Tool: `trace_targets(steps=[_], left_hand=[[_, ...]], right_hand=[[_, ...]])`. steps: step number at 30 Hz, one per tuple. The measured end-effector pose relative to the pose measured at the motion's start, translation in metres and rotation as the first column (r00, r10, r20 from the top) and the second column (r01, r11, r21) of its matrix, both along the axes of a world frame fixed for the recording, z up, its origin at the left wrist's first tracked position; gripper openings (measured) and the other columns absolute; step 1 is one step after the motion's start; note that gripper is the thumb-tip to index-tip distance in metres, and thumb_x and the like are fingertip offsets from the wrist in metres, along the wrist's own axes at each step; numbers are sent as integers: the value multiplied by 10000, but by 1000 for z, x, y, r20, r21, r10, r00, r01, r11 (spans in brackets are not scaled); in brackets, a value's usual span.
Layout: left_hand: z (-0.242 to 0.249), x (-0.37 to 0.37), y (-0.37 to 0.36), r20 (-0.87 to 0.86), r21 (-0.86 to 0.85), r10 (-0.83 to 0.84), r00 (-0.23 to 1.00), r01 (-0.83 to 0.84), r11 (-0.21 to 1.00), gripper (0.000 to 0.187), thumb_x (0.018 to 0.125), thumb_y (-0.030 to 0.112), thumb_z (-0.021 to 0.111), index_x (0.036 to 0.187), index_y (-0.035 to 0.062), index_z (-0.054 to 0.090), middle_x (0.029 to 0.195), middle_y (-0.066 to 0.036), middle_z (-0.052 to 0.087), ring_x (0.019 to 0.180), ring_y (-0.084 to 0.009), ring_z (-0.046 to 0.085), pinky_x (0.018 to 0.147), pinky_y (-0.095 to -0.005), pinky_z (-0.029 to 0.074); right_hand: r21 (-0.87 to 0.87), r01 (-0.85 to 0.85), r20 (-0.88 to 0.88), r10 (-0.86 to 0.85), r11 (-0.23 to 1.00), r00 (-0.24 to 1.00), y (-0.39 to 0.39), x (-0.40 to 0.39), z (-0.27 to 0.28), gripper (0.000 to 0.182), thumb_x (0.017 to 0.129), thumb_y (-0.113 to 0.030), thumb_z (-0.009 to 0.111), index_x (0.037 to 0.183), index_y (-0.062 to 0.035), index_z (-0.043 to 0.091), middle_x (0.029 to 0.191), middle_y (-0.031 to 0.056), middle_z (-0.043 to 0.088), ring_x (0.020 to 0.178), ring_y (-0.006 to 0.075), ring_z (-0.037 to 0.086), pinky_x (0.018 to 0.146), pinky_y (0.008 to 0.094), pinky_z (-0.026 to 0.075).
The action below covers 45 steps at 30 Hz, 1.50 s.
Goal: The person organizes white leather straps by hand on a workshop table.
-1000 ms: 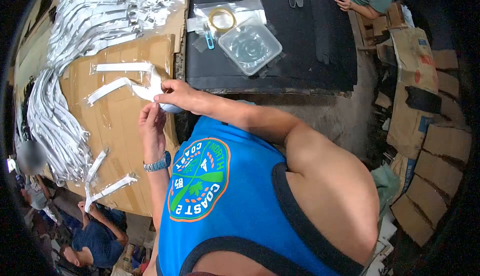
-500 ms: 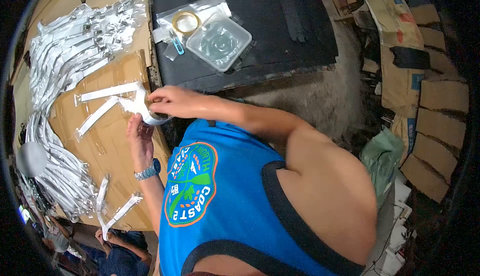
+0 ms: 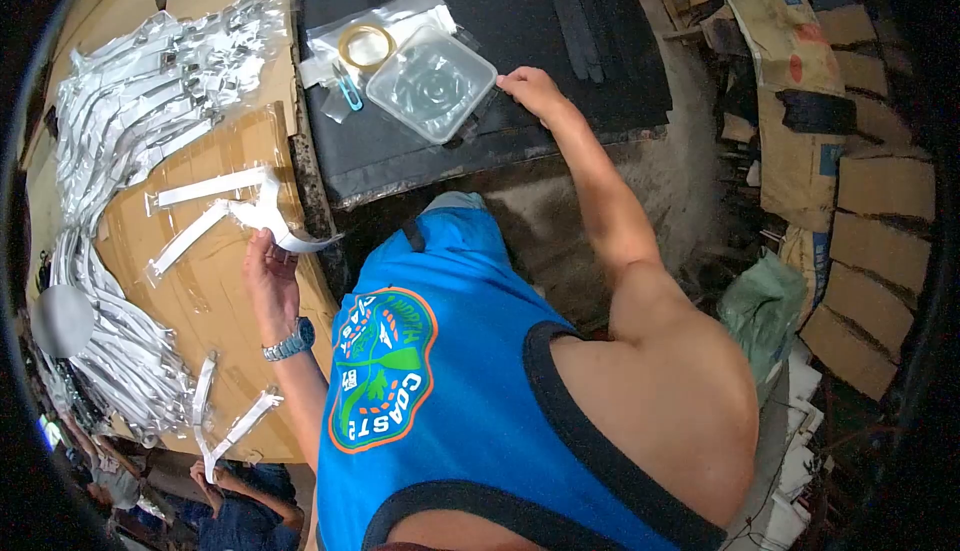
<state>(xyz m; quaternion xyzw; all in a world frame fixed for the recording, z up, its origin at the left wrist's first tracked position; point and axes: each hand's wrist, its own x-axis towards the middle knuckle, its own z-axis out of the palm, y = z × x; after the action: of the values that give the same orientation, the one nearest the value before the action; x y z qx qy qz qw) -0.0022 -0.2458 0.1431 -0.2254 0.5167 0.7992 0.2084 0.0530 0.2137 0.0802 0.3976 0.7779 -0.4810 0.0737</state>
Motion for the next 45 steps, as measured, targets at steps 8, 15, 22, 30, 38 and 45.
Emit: trace_targets(steps=[8, 15, 22, 30, 38, 45], left_hand=[[-9, 7, -5, -14, 21, 6, 1000, -5, 1000, 120, 891, 189, 649, 974, 105, 630, 934, 11, 658, 835, -104, 605, 765, -280, 472], [-20, 11, -13, 0, 9, -22, 1000, 22, 1000, 167, 869, 224, 673, 986, 126, 604, 955, 25, 628, 898, -129, 601, 815, -312, 473], [-23, 13, -15, -3, 4, -39, 999, 39, 999, 196, 874, 246, 668, 1015, 123, 608, 973, 23, 637, 895, -119, 601, 821, -300, 467], [-14, 14, -5, 1, -12, 16, 1000, -16, 1000, 113, 896, 205, 652, 951, 116, 608, 864, 34, 628, 744, -72, 548, 711, -242, 426], [-9, 13, -2, 0, -9, 4, 1000, -4, 1000, 101, 896, 213, 653, 922, 131, 600, 839, 57, 607, 732, -47, 524, 699, -230, 405], [-10, 14, 0, -11, -7, -5, 1000, 5, 1000, 111, 899, 224, 652, 928, 127, 604, 832, 62, 608, 732, -42, 534, 685, -229, 414]], right_hand=[[-265, 94, 85, -74, 960, 994, 11, -20, 0, 178, 850, -280, 666, 855, -103, 662, 841, 0, 638, 780, 92, 576, 659, 285, 398], [-635, 64, -65, -136, 770, 989, 22, -24, -10, 231, 893, -246, 602, 1006, -45, 609, 1035, 84, 658, 969, 191, 654, 830, 364, 509], [520, -266, 54, 279, 812, 959, 4, -33, -9, 190, 849, -225, 603, 866, -46, 662, 1087, 140, 640, 997, 309, 625, 854, 421, 495], [522, -426, 155, 409, 739, 899, 0, -44, 18, 187, 829, -237, 619, 844, -62, 684, 1057, 113, 637, 987, 351, 597, 840, 432, 486], [694, -518, 110, 636, 500, 763, -4, -35, 12, 197, 867, -226, 593, 916, -53, 673, 995, 148, 644, 961, 370, 611, 839, 454, 481], [343, -491, 14, 518, 801, 855, 18, -45, 18, 236, 896, -248, 608, 888, -13, 629, 778, 73, 602, 747, 152, 561, 708, 325, 452]])
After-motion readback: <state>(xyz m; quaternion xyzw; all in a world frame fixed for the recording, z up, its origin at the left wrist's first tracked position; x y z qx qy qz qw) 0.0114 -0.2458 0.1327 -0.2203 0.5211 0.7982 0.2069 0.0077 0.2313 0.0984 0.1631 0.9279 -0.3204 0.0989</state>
